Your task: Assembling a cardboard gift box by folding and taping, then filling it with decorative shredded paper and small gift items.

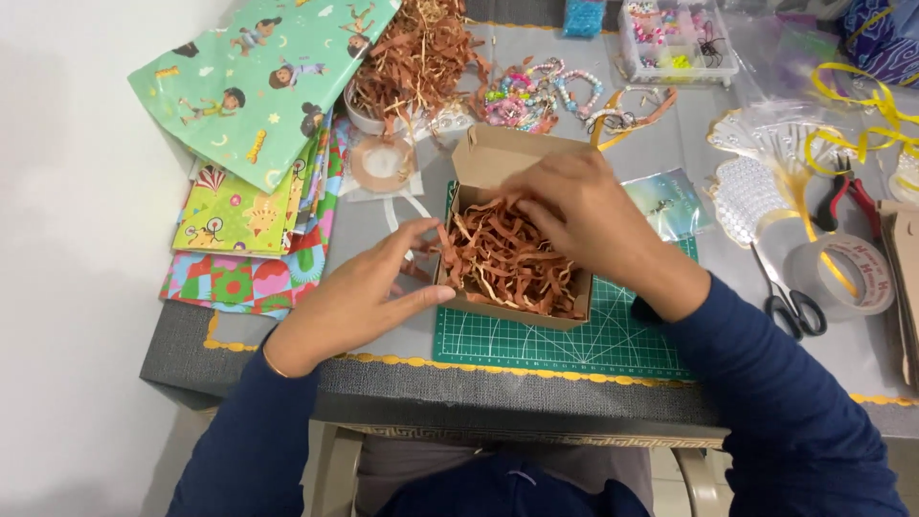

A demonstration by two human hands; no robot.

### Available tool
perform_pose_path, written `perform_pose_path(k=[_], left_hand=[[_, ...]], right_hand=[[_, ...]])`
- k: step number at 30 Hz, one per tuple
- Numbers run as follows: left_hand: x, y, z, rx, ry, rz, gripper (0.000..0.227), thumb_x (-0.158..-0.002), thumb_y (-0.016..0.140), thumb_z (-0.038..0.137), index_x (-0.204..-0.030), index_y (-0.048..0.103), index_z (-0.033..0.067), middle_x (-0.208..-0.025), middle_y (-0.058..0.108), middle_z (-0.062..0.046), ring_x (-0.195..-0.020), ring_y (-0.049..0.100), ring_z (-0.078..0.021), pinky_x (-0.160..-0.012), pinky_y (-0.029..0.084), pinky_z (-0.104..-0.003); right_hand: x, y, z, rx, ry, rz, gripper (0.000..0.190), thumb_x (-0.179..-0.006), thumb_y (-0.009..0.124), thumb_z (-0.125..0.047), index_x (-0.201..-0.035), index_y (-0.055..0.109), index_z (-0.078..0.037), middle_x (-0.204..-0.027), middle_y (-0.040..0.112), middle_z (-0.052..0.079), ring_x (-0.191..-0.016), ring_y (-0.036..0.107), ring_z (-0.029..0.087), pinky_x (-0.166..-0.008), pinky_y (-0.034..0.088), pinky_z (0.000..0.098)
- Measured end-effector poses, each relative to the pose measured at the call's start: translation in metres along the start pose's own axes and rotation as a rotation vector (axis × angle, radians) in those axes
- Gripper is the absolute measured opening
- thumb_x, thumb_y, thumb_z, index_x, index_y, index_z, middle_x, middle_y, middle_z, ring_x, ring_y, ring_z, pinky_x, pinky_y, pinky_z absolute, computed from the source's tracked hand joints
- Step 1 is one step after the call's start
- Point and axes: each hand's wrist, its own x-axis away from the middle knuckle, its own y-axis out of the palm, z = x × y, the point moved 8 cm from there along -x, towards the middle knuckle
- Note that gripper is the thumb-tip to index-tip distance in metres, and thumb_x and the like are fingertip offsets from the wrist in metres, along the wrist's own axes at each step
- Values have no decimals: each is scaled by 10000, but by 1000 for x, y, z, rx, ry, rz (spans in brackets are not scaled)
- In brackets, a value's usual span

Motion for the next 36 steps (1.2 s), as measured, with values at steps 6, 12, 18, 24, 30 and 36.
perform_pose_path(k=[6,12,18,24,30,36], left_hand=[[0,-8,6,197,68,163,493,-929,582,481,-1358,528,243,-1108,702,-16,-973,707,-140,-813,539,-306],[-15,-20,49,88,406,348,153,-1024,572,206,-1010,696,118,-972,661,-27,-797,657,-166,-673,492,-312],[-60,-16,79,-96,628,335,112,-984,669,99,-1083,701,59,-911,687,-97,-871,721,-276,-770,579,-364],[-69,15,74,-162,747,61,358,-1014,471,158,-1293,633,3,-1201,694,-155,-1023,696,-332,-811,539,-445],[-68,33,67,-372,750,68,480,-1073,368,317,-1180,737,29,-1164,752,-114,-1010,691,-271,-842,405,-435],[-42,-14,82,-355,842,578,267,-1013,500,166,-1132,672,0,-1026,527,-130,-886,565,-265,-714,425,-397]], right_hand=[[11,-1,-49,-344,-253,-170,208,-981,636,-90,-1154,730,-25,-1198,738,161,-1110,689,329,-938,555,451],[28,41,-47,-222,-142,-626,145,-937,444,-20,-961,575,-77,-759,629,119,-613,553,303,-556,421,457],[29,-26,-39,-363,-95,-441,461,-844,479,108,-1234,706,11,-1144,746,261,-1050,715,477,-852,571,561],[61,-92,29,-461,9,-39,236,-1009,516,54,-1055,724,-49,-1200,743,150,-1162,727,263,-1013,552,370],[85,-54,129,-206,454,-70,149,-972,677,-82,-1098,755,-88,-1055,769,51,-989,724,185,-924,548,334],[101,-34,156,122,830,-277,591,-912,681,-459,-1430,563,-201,-1275,625,156,-1175,605,342,-881,490,551]])
